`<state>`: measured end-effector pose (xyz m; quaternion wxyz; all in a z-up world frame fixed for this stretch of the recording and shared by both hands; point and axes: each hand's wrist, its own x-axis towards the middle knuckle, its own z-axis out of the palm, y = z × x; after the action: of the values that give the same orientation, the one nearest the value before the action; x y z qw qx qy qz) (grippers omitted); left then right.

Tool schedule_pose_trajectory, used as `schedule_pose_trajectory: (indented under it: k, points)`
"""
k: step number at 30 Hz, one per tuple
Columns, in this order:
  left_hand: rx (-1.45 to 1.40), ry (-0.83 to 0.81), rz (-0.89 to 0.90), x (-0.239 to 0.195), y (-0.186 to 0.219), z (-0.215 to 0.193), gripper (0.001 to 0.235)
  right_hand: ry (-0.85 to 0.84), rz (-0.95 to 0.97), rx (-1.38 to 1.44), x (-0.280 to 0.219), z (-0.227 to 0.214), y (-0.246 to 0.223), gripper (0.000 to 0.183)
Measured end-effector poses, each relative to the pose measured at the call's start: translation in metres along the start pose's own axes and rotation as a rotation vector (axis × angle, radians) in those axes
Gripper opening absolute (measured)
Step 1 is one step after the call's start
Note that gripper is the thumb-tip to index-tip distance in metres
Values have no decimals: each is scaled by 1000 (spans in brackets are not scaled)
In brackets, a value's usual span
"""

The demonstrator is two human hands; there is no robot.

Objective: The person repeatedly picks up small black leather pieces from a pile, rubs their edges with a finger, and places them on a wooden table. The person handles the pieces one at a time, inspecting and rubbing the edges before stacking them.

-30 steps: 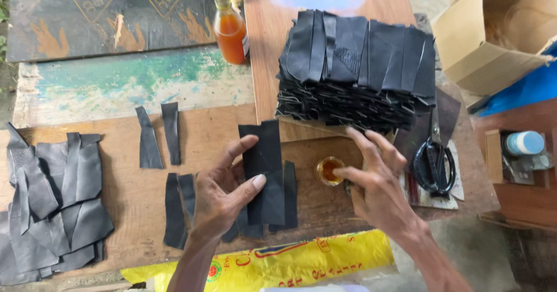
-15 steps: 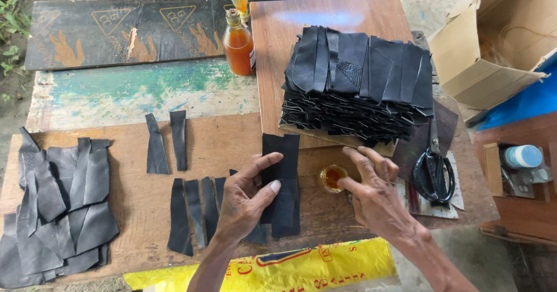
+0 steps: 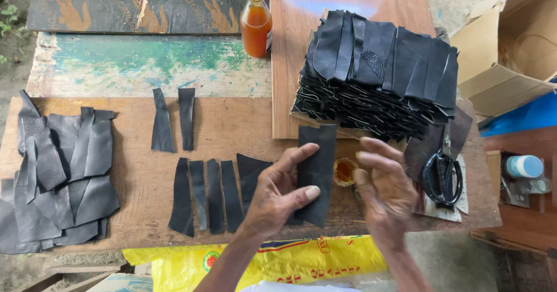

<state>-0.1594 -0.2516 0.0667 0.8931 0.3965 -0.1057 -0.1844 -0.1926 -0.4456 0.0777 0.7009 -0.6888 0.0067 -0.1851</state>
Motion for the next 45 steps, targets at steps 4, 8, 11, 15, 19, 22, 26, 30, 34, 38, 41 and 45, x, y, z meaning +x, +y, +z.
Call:
schedule_pose_trajectory:
  k: [4, 8, 11, 15, 19, 22, 26, 30, 34, 38, 41, 45]
  points:
    - [-24, -38, 22, -3, -3, 12, 71, -12, -63, 153, 7, 31, 2, 36]
    - [2, -45, 42, -2, -2, 12, 72, -44, -78, 135, 8, 34, 2, 37]
    - [37, -55, 45, -1, -1, 10, 72, -55, -48, 121, 7, 31, 3, 38]
    - [61, -66, 37, -2, 1, 9, 73, -73, -24, 107, 7, 27, 4, 40]
    - [82, -57, 32, -1, 2, 8, 72, -75, -17, 36, 7, 26, 2, 39]
    - [122, -49, 78, 0, 4, 8, 71, -79, -27, -27, 3, 26, -3, 35]
    - [114, -19, 64, 4, 7, 7, 73, -79, -122, -156, -3, 29, -4, 32]
    - [139, 12, 68, 6, 8, 6, 73, -89, -180, -184, -8, 30, -3, 37]
    - [89, 45, 110, 8, 6, 8, 73, -79, -223, -277, -8, 32, -5, 36]
    - [169, 37, 150, 10, 10, 6, 80, -81, -315, -348, -6, 35, -10, 34]
    - [168, 33, 153, 11, 12, 6, 86, -73, -362, -357, -5, 37, -13, 32]
    - [138, 8, 141, 11, 13, 7, 93, -28, -273, -399, -2, 35, -14, 30]
